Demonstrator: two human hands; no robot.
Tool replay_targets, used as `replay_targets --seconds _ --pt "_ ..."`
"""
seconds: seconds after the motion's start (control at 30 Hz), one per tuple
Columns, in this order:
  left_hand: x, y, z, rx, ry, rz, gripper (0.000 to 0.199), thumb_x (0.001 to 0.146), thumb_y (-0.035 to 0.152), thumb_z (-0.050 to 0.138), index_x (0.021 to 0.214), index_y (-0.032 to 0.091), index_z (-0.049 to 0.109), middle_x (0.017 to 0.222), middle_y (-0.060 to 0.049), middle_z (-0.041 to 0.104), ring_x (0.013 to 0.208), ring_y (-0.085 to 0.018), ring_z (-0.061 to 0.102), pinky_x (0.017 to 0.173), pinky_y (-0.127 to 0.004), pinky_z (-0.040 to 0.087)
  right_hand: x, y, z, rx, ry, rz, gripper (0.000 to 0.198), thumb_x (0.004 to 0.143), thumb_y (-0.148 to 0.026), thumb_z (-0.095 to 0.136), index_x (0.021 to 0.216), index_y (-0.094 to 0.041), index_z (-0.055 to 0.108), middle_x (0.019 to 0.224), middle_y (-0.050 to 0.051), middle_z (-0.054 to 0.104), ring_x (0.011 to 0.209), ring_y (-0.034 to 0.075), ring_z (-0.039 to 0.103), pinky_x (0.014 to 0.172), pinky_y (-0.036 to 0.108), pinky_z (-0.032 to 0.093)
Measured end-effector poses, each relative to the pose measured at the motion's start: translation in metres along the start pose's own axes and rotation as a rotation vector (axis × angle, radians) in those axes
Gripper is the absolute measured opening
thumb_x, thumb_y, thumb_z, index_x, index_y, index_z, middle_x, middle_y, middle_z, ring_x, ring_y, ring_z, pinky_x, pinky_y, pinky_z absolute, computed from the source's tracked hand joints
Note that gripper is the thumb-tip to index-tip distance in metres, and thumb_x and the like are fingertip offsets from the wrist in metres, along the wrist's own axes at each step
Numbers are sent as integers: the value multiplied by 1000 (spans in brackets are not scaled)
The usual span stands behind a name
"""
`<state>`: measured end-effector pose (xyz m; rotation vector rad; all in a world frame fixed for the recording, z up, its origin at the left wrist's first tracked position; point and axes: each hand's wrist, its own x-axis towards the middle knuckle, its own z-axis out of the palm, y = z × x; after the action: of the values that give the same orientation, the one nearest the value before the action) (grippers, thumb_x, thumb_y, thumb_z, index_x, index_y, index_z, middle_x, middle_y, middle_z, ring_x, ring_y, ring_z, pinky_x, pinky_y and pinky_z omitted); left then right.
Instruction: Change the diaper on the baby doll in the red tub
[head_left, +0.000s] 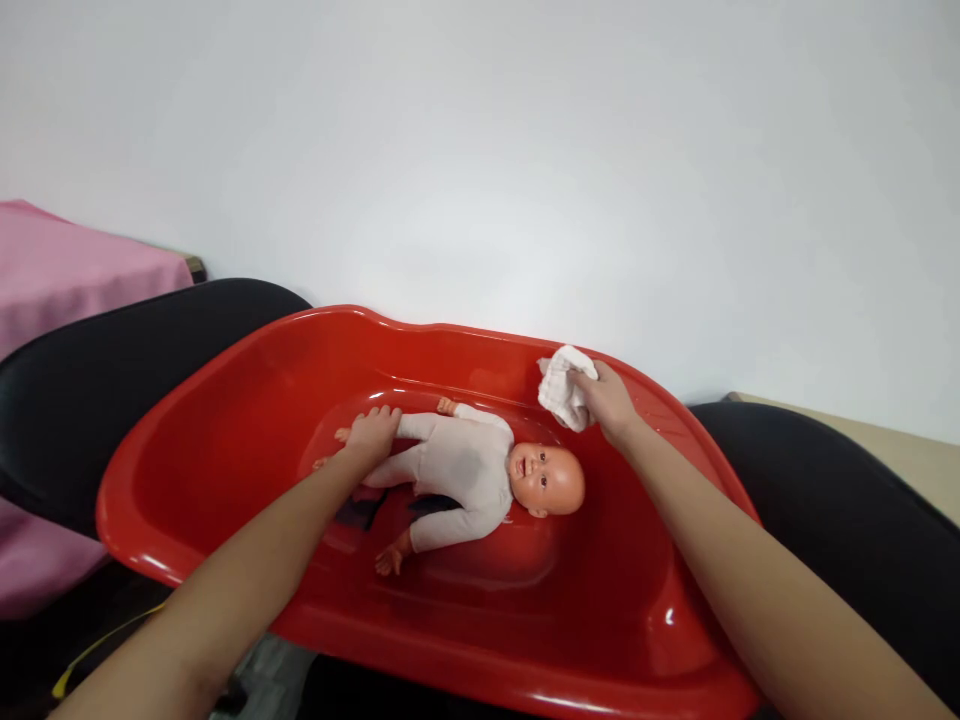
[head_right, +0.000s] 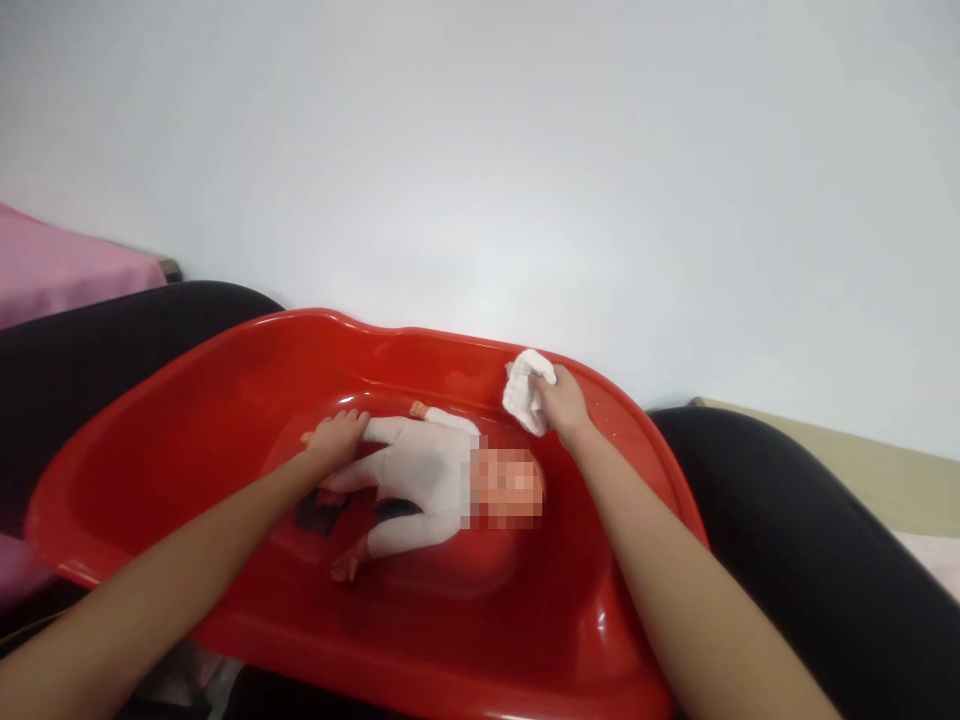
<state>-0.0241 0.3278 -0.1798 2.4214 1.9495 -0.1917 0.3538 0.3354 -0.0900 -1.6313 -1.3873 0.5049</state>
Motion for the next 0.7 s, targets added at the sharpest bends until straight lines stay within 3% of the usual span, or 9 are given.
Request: replay_targets --seconds 0.2,0.43,0.6,0.7 --pt "-5 3 -4 -22 -41 -35 38 91 31 61 124 13 57 128 -22 62 120 -36 58 97 -45 46 -2 -5 -2 82 104 100 34 74 -40 62 99 -17 61 97 7 70 85 23 63 71 32 46" --pt "-4 2 -1 -137 -47 -46 49 82 43 69 122 15 61 130 -22 63 121 -40 58 101 -52 45 -1 -5 -2 148 23 99 30 76 -40 62 96 -17 63 95 7 70 84 22 64 73 32 46" --pt "17 8 3 -524 121 3 35 91 28 51 120 18 68 129 -15 68 119 -33 63 101 -45 47 2 1 3 176 -14 111 30 79 -40 62 99 -17 64 96 7 72 85 22 65 74 31 47" --pt "35 18 4 -826 190 -4 26 87 21 52 103 19 73 106 -9 76 106 -28 68 95 -37 50 2 2 7 174 -72 100 26 81 -37 60 97 -17 63 94 6 72 81 21 65 72 30 47"
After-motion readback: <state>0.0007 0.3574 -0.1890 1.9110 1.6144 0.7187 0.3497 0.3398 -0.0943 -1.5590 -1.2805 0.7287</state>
